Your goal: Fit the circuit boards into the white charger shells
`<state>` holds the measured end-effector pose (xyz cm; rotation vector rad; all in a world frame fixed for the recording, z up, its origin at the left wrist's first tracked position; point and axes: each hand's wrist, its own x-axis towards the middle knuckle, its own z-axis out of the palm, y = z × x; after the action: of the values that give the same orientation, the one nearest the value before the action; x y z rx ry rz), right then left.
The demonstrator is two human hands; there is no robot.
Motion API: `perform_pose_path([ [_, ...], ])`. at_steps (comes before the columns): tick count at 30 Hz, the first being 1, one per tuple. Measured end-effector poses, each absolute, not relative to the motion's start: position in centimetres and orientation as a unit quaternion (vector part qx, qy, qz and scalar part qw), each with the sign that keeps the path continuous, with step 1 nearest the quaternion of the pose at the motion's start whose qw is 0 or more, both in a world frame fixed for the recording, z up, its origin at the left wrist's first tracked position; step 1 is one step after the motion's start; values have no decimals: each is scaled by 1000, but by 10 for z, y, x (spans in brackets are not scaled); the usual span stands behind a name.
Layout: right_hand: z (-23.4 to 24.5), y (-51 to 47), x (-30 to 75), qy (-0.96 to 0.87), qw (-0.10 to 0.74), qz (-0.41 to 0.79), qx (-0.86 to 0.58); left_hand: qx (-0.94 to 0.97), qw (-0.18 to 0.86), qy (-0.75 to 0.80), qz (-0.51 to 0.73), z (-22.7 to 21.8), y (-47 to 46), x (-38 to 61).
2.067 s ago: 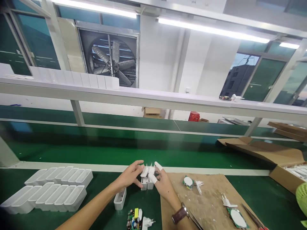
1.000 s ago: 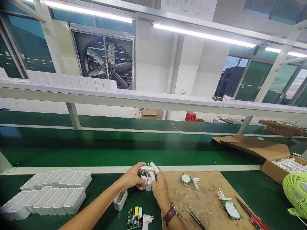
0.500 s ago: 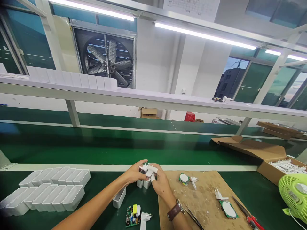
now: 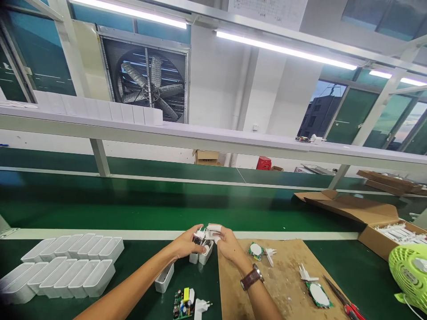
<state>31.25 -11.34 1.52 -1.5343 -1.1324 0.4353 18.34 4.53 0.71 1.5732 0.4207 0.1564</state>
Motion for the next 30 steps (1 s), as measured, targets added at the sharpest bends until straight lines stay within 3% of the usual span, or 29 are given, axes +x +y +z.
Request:
perform_pose_path([
  [6,9,-125,319,-460,530,168,-692,707,675,196,73,14,44,177],
  [17,-25,-106,287,-355,605,234,-673,736,656,150,78,40,70,169],
  [30,-14,-122,283,-345,633,270,-638,773,602,160,120,33,69,150],
])
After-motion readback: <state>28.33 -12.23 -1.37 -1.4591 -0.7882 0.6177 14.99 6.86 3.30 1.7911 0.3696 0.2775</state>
